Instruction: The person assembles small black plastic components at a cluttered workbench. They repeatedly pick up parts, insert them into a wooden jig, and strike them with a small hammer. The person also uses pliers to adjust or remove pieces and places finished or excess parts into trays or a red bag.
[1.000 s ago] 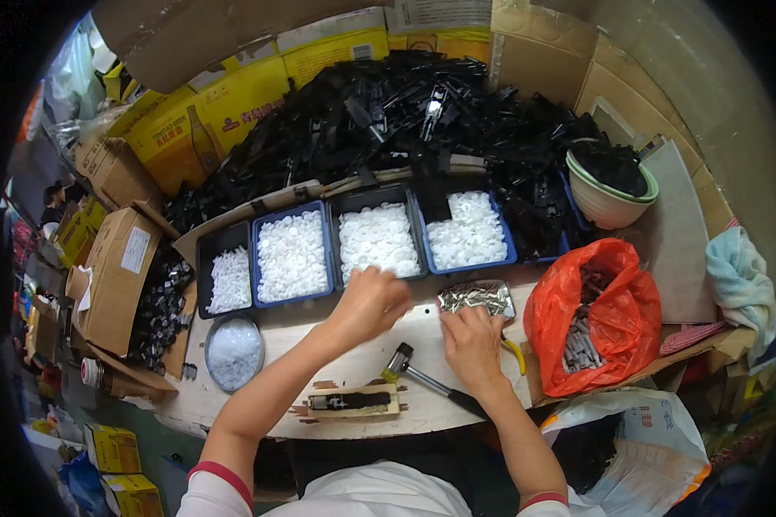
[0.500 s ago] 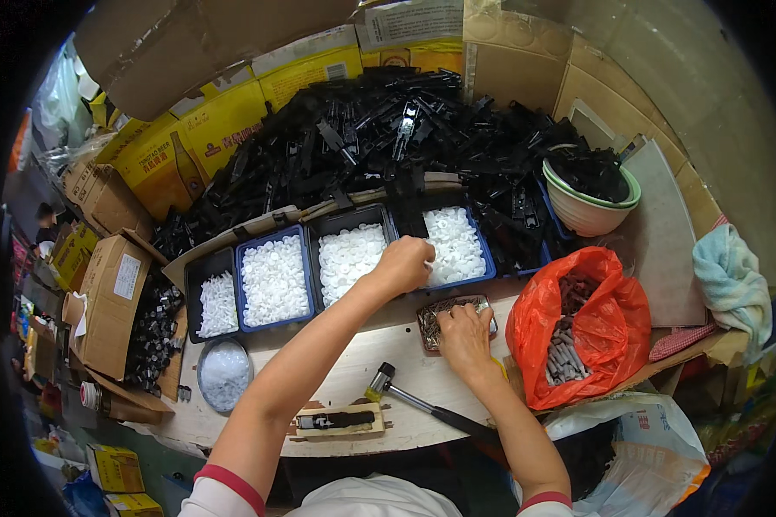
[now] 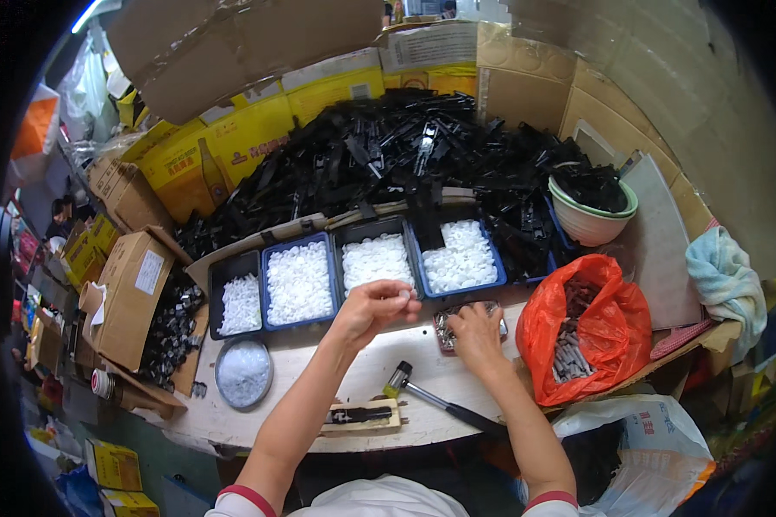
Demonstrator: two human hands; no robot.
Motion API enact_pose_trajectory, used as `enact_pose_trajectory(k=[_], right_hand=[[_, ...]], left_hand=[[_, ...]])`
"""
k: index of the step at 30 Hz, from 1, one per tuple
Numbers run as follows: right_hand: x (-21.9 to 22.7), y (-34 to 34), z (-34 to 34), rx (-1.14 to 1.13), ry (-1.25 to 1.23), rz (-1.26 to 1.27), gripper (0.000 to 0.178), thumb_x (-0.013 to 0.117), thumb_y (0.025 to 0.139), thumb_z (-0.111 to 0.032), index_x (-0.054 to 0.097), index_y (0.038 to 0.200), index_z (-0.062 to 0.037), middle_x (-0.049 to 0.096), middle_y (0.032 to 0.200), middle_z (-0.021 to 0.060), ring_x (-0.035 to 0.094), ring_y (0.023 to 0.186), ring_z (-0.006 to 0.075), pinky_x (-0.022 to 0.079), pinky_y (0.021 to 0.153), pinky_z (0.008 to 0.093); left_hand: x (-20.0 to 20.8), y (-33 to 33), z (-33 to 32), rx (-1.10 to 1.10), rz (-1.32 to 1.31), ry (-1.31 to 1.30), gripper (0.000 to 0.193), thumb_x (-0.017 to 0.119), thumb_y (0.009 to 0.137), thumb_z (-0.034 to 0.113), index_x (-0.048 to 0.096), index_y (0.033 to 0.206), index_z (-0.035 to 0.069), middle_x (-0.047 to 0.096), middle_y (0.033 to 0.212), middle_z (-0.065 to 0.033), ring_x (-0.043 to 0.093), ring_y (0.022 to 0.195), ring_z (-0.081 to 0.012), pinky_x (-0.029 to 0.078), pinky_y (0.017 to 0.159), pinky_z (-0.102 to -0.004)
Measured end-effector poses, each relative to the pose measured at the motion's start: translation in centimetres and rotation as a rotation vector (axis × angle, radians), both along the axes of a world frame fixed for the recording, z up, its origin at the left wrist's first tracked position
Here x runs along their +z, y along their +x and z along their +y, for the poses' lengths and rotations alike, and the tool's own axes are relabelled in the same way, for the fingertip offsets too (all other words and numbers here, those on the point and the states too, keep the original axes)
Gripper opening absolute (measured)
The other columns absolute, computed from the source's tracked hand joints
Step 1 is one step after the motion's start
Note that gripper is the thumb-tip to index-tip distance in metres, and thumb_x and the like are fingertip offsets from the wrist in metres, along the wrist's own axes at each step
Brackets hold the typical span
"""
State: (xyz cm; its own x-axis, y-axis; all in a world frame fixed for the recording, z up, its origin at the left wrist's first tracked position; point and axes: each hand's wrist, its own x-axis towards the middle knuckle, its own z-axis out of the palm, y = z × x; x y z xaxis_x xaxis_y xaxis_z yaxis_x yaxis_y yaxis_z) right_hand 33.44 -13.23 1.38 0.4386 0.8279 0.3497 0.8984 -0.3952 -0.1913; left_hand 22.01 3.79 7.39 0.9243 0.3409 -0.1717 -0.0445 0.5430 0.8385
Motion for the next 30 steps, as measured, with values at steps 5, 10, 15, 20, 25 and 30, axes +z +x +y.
enact_pose_trajectory(k=[5,10,15,20,25,30], right_hand=[[0.3,-0.1,-1.1,-0.018,0.064,-0.019,0.014,0.057,0.07,-0.006,0.067,0.077,-0.0143,0.058,0.076,0.0016,0.052,0.084,0.0197,0.03,0.074,0.0425],[0.6,-0.3,-1.8,-0.06,-0.009,0.013,0.015,0.056,0.072,-0.004,0.065,0.08,-0.013,0.06,0.079,0.0046,0.053,0.085,0.0213,0.031,0.075,0.0425],[2.2,-1.1,-1.8,-0.093,0.08,0.071,0.013,0.059,0.072,-0.002,0.064,0.082,-0.0091,0.06,0.077,0.0058,0.055,0.081,0.0218,0.036,0.074,0.0378],[4.1,-5.8,-0.3,0.132,0.359,1.212,0.006,0.058,0.079,-0.003,0.062,0.084,-0.0013,0.061,0.076,0.0024,0.056,0.072,0.0094,0.044,0.066,0.0232],[4.4,-11.5,1.8,0.309,0.337,1.473,0.007,0.058,0.083,-0.008,0.06,0.088,-0.0018,0.057,0.081,-0.0016,0.05,0.073,0.0048,0.041,0.066,0.0189],[4.6,-13.0,2.3,0.237,0.336,1.684,0.008,0.059,0.084,-0.01,0.058,0.087,-0.0035,0.056,0.082,-0.0025,0.049,0.075,0.0046,0.039,0.069,0.0191]], left_hand=[[-3.3,-7.0,-1.6,-0.015,-0.103,-0.282,0.02,0.057,0.083,0.002,0.056,0.102,-0.002,0.061,0.087,-0.0135,0.062,0.074,-0.0189,0.054,0.065,-0.0323],[-4.8,-11.8,-3.1,0.031,-0.167,-0.439,0.021,0.056,0.084,0.004,0.056,0.105,0.002,0.06,0.086,-0.0121,0.061,0.071,-0.0188,0.052,0.063,-0.0322],[-5.1,-14.0,-3.8,0.097,-0.218,-0.424,0.01,0.056,0.084,0.005,0.058,0.094,0.003,0.06,0.086,-0.0113,0.06,0.072,-0.018,0.051,0.061,-0.0312],[-6.1,-14.9,-4.1,0.097,-0.271,-0.427,0.009,0.056,0.084,0.004,0.058,0.093,0.004,0.06,0.087,-0.0109,0.06,0.073,-0.0173,0.05,0.06,-0.0307],[-5.7,-15.7,-4.9,0.145,-0.331,-0.338,0.009,0.055,0.085,0.004,0.057,0.094,0.004,0.061,0.089,-0.012,0.061,0.076,-0.0177,0.051,0.062,-0.0307],[-5.8,-16.1,-5.2,0.152,-0.349,-0.244,0.01,0.053,0.086,0.004,0.055,0.096,0.003,0.061,0.09,-0.0127,0.061,0.078,-0.0188,0.051,0.066,-0.0309]])
